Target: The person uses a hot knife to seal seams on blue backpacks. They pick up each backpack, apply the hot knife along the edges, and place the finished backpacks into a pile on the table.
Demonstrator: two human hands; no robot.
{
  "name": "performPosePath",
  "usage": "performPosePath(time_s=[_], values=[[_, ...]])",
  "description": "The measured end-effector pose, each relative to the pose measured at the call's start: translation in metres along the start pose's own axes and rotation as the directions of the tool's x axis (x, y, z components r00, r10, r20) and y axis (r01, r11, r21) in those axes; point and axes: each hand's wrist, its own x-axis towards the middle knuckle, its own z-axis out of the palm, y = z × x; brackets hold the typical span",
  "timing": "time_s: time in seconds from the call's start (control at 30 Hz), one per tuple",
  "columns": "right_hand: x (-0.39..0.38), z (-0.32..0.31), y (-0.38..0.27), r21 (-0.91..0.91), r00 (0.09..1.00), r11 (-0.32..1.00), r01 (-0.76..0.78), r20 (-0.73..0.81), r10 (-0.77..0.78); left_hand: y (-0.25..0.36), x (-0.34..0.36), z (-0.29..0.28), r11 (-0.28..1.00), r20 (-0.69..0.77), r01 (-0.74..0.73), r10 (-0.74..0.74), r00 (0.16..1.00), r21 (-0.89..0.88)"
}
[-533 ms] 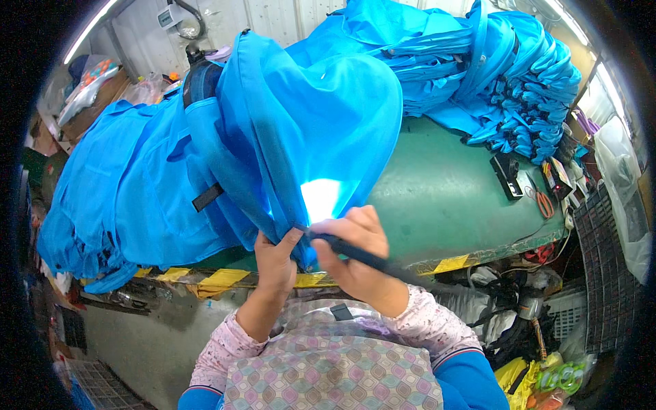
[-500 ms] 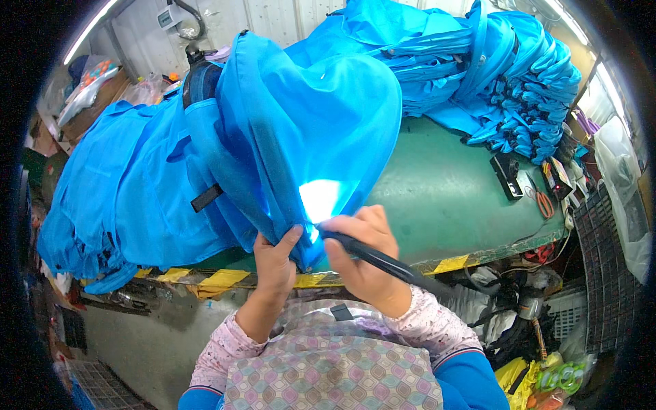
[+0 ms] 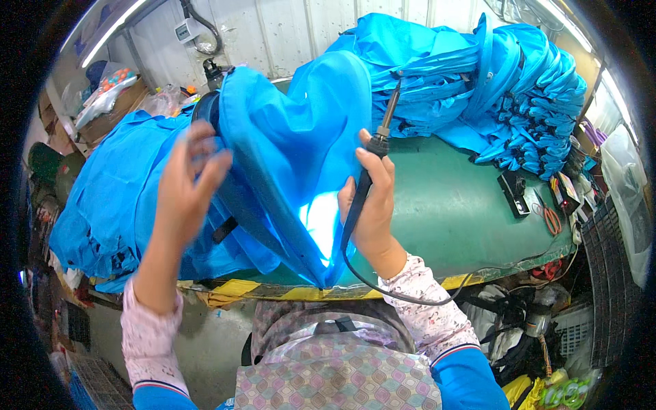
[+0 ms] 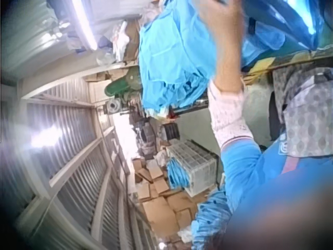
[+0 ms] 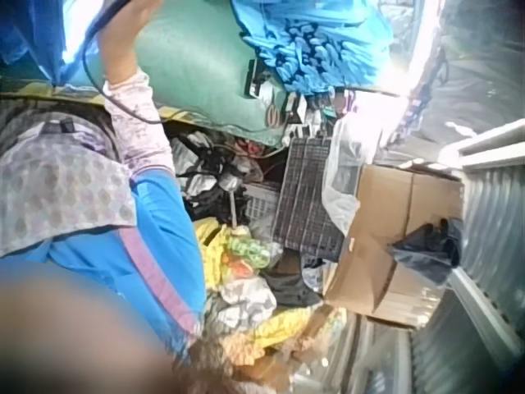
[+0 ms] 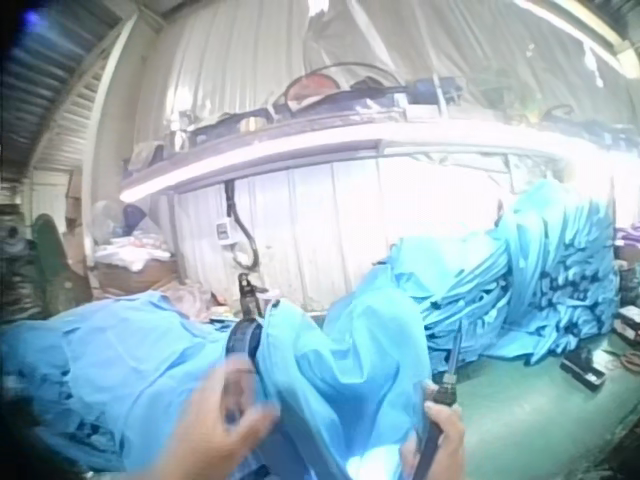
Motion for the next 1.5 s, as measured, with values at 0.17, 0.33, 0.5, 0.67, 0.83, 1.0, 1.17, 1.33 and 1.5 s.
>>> performPosePath(time_s=[0.17,0.33,0.5,0.67,0.83,1.0,1.17,1.33,1.5], values=[[0.004,-0.016,-0.014,-0.198,0.998,0.979,0.057,0.041,-0.050,-0.026,0.088,0.018,0.946,0.043,0.120,-0.139,0.989,0.303],[0.026,-0.064,-0.027,-0.289,0.991,0.956,-0.043,-0.132,0.005,0.044,0.108,-0.016,0.613,0.129,-0.692,0.706,0.696,0.380],[0.058,-0.076,-0.034,-0.218,0.956,0.975,0.043,-0.274,-0.104,0.159,0.130,-0.108,0.753,0.493,-0.599,0.425,0.759,0.273],[0.050,-0.062,-0.054,-0.080,0.966,0.971,0.227,-0.109,-0.235,0.125,0.162,-0.118,0.682,0.320,-0.664,0.583,0.747,0.308],[0.016,-0.016,-0.082,0.037,0.958,0.962,0.271,-0.104,-0.266,0.080,0.092,-0.064,0.798,0.144,-0.537,0.519,0.843,0.271],[0.009,-0.018,-0.072,0.034,0.970,0.989,0.143,-0.205,-0.133,0.043,-0.072,-0.043,0.987,0.964,0.150,-0.022,-0.264,0.063],[0.006,-0.034,-0.068,0.021,0.917,0.989,-0.149,-0.371,0.146,-0.015,-0.167,-0.013,0.894,0.758,-0.410,0.138,0.638,0.182],[-0.005,-0.014,-0.075,-0.021,0.914,0.963,-0.268,-0.322,0.248,-0.066,-0.175,0.043,0.926,0.378,-0.367,0.373,0.847,-0.092],[-0.014,0.003,-0.074,-0.038,0.968,0.999,-0.031,-0.249,0.020,-0.075,-0.167,0.083,0.594,0.312,0.438,-0.308,0.899,-0.675]])
